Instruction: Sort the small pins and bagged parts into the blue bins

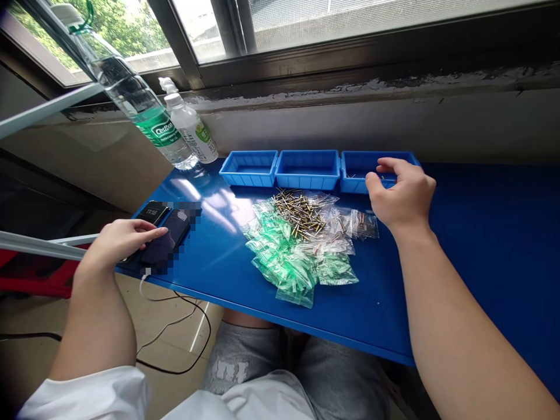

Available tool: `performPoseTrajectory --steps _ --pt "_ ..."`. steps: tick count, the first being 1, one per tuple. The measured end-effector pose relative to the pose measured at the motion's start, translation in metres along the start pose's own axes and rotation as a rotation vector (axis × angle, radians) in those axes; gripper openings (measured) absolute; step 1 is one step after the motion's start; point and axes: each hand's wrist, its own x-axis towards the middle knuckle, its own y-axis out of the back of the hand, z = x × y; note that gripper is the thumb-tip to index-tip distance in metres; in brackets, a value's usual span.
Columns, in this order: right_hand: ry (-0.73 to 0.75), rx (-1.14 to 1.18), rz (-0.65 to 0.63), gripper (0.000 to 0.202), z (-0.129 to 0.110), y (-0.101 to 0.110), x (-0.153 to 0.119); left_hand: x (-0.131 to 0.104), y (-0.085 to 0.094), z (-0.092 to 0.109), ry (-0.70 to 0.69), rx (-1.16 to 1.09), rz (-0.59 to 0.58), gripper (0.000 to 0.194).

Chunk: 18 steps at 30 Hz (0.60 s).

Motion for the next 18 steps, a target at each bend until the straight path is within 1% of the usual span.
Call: performPoseTrajectory --steps 5,12,15,18 --pt "-0.009 0.003 -0.002 0.051 -0.002 0.000 0.000 -0.001 0.001 0.010 0.026 0.041 0.003 0.059" --pt "-0.006 -0.001 -0.013 0.052 -0.003 0.002 -0.002 0.000 0.000 0.013 0.057 0.031 0.004 0.065" --pt "0.002 0.005 -0.005 0.052 -0.002 0.001 -0.001 -0.002 0.001 0.011 0.056 -0.004 -0.008 0.063" --pt "0.002 0.005 -0.005 0.053 -0.001 0.000 -0.001 -0.006 0.002 0.003 0.048 -0.081 -0.029 0.063"
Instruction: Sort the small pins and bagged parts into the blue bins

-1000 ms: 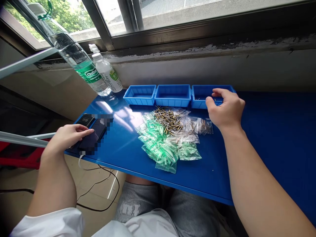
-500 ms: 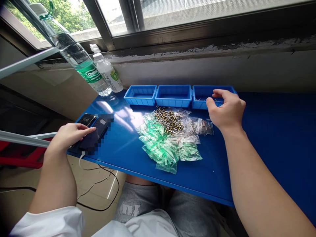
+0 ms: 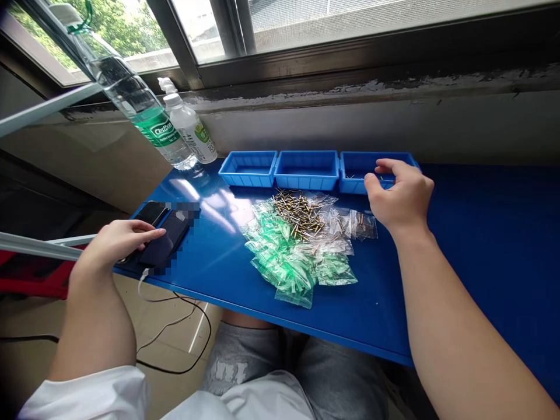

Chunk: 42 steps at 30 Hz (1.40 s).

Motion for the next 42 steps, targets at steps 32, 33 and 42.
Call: performPoseTrajectory --steps 32,33,42 --pt "-0.010 -0.025 -0.013 0.053 -0.001 -0.002 -0.001 -0.011 -0.005 -0.050 -0.137 -0.248 -0.031 0.075" --pt "-0.012 -0.024 -0.015 0.053 -0.001 -0.002 -0.001 -0.011 -0.006 -0.049 -0.137 -0.227 -0.019 0.075" --pt "-0.033 -0.026 -0.026 0.051 -0.004 0.001 -0.001 -0.011 -0.010 -0.044 -0.143 -0.174 0.047 0.068"
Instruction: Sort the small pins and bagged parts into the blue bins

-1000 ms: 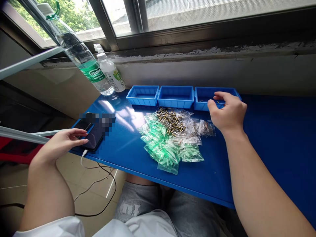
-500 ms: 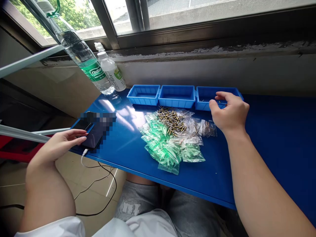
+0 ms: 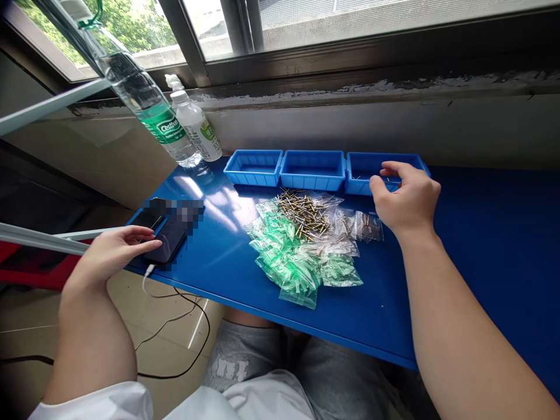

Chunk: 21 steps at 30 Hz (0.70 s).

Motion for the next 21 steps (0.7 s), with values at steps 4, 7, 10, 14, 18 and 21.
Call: performPoseTrajectory --steps 4,7,10,14,18,21 --pt "-0.002 0.003 -0.002 0.052 0.000 0.000 0.001 0.001 0.000 0.000 0.020 -0.004 0.000 0.069" --pt "0.008 0.003 -0.004 0.052 0.000 0.000 0.000 0.001 0.000 -0.001 0.023 -0.011 -0.007 0.064" --pt "0.026 0.010 0.000 0.051 0.001 0.000 0.000 0.002 0.001 0.000 0.015 -0.001 -0.013 0.060" --pt "0.026 0.018 0.003 0.047 0.002 -0.001 -0.001 0.003 0.000 0.005 0.004 0.037 -0.003 0.060" --pt "0.014 0.026 0.008 0.045 0.003 -0.001 -0.001 0.003 -0.001 0.014 -0.007 0.060 0.006 0.060" --pt "0.023 0.022 0.012 0.046 0.004 -0.001 -0.001 0.005 -0.002 0.020 0.008 0.079 0.000 0.058"
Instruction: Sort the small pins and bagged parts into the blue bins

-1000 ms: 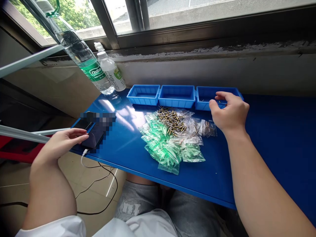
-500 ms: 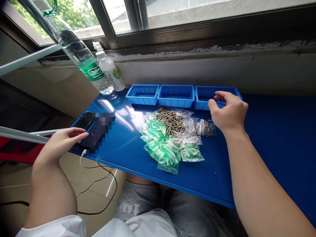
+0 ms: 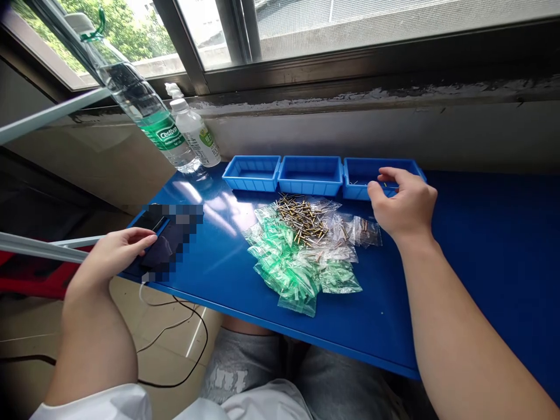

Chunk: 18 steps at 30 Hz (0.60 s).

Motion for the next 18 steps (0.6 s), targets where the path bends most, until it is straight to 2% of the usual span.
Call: performPoseTrajectory --steps 9,18 --pt "0.016 -0.014 0.013 0.050 0.002 -0.001 0.001 0.011 -0.005 0.013 0.081 0.072 0.016 0.049" --pt "0.005 -0.011 0.009 0.053 -0.001 0.000 0.001 0.002 0.004 0.012 0.102 -0.030 -0.103 0.068"
